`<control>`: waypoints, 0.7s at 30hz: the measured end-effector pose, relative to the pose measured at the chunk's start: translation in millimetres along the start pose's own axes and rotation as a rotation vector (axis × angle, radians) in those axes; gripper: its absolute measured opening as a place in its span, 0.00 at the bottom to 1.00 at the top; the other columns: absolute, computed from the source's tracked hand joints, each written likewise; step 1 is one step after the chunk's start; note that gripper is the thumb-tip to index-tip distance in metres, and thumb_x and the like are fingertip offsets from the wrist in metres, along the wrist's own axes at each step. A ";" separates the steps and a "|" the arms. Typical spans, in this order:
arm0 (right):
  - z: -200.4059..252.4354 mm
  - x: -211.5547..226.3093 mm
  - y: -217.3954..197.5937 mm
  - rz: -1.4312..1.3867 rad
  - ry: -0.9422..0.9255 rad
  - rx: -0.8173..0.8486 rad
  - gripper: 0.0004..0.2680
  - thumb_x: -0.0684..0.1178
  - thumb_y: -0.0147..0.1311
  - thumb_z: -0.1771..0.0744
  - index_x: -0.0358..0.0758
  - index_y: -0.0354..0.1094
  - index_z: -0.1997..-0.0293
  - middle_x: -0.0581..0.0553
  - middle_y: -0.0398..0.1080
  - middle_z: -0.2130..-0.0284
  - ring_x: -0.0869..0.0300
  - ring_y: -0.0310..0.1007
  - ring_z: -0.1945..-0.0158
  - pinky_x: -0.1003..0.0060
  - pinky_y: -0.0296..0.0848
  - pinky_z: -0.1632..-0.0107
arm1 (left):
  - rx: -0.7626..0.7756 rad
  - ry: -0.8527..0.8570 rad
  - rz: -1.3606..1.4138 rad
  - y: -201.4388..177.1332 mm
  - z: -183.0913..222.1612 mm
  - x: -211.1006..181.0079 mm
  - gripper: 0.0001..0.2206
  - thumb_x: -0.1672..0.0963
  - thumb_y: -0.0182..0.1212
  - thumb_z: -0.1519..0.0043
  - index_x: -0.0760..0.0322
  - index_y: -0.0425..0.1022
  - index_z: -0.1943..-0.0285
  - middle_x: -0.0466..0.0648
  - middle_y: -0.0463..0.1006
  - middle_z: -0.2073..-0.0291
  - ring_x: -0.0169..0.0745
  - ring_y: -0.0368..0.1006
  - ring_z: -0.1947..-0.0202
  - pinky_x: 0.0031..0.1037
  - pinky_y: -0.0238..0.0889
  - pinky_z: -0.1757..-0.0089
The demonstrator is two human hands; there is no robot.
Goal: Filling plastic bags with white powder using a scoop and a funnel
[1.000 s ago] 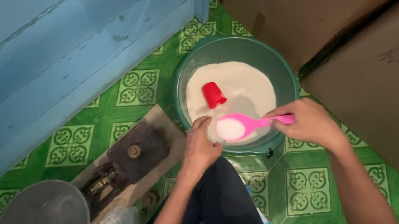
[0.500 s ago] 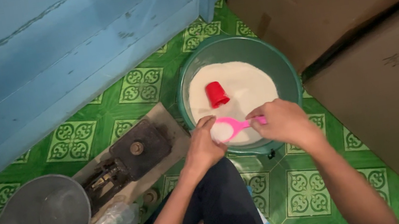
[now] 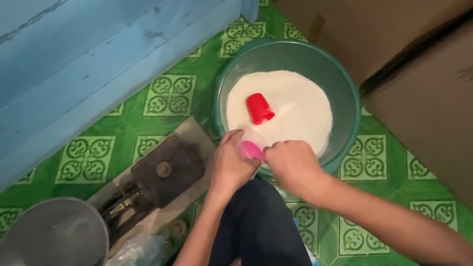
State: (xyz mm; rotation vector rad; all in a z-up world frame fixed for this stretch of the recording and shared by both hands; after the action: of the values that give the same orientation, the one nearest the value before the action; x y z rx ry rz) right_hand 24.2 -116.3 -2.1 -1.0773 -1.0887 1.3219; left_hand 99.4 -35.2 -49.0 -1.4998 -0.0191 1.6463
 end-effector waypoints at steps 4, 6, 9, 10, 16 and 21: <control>10.1 -13.6 -43.6 -0.010 0.100 0.015 0.06 0.45 0.51 0.39 0.42 0.75 0.67 0.43 0.73 0.78 0.44 0.78 0.70 0.46 0.76 0.68 | 0.007 0.030 0.033 0.9 -2.6 1.8 0.33 0.54 0.65 0.59 0.63 0.72 0.39 0.45 0.71 0.40 0.56 0.68 0.41 0.45 0.63 0.43; 19.1 -25.0 -73.3 -0.082 0.213 0.050 0.10 0.52 0.50 0.37 0.45 0.77 0.59 0.38 0.75 0.76 0.40 0.78 0.68 0.44 0.76 0.64 | 0.006 0.025 0.013 2.9 -3.9 2.2 0.33 0.55 0.65 0.59 0.63 0.71 0.39 0.44 0.71 0.40 0.56 0.68 0.41 0.45 0.64 0.44; 32.2 -44.7 -92.8 -0.201 0.346 0.182 0.12 0.55 0.49 0.36 0.53 0.77 0.53 0.34 0.76 0.72 0.36 0.78 0.63 0.42 0.75 0.60 | 0.027 -0.004 -0.010 -0.6 2.3 -4.6 0.32 0.55 0.63 0.57 0.64 0.70 0.38 0.46 0.70 0.39 0.57 0.67 0.41 0.47 0.63 0.43; 36.5 -47.2 -107.0 -0.201 0.345 0.184 0.12 0.55 0.49 0.36 0.53 0.77 0.53 0.34 0.76 0.72 0.36 0.78 0.63 0.42 0.75 0.60 | 0.028 -0.006 -0.009 3.1 0.4 0.5 0.32 0.55 0.63 0.57 0.64 0.70 0.38 0.46 0.70 0.39 0.57 0.67 0.41 0.47 0.63 0.43; 65.1 -102.6 -115.5 -0.478 0.593 0.163 0.13 0.55 0.50 0.36 0.52 0.77 0.51 0.27 0.76 0.62 0.29 0.72 0.52 0.37 0.70 0.49 | 0.053 -0.042 -0.128 7.7 3.7 10.0 0.33 0.54 0.61 0.56 0.63 0.68 0.36 0.43 0.66 0.36 0.53 0.67 0.39 0.44 0.64 0.43; 85.9 -138.2 -18.5 -0.410 0.780 0.242 0.13 0.59 0.49 0.36 0.56 0.77 0.51 0.29 0.77 0.65 0.36 0.75 0.53 0.44 0.73 0.50 | -0.053 0.102 -0.098 1.5 13.1 -3.8 0.32 0.58 0.63 0.58 0.70 0.71 0.40 0.54 0.71 0.42 0.63 0.70 0.45 0.46 0.66 0.48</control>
State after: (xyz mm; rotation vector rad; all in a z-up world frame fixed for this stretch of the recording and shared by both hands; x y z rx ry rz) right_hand -53.0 -256.3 33.4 -0.9862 -0.5004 0.5878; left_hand 87.5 -31.5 -43.3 -1.5964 -0.0802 1.5007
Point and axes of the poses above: each hand's wrist, its own z-axis away from the middle knuckle, its own y-axis out of the palm, x = y × z, the point moved 10 cm from there along -z, towards the middle knuckle
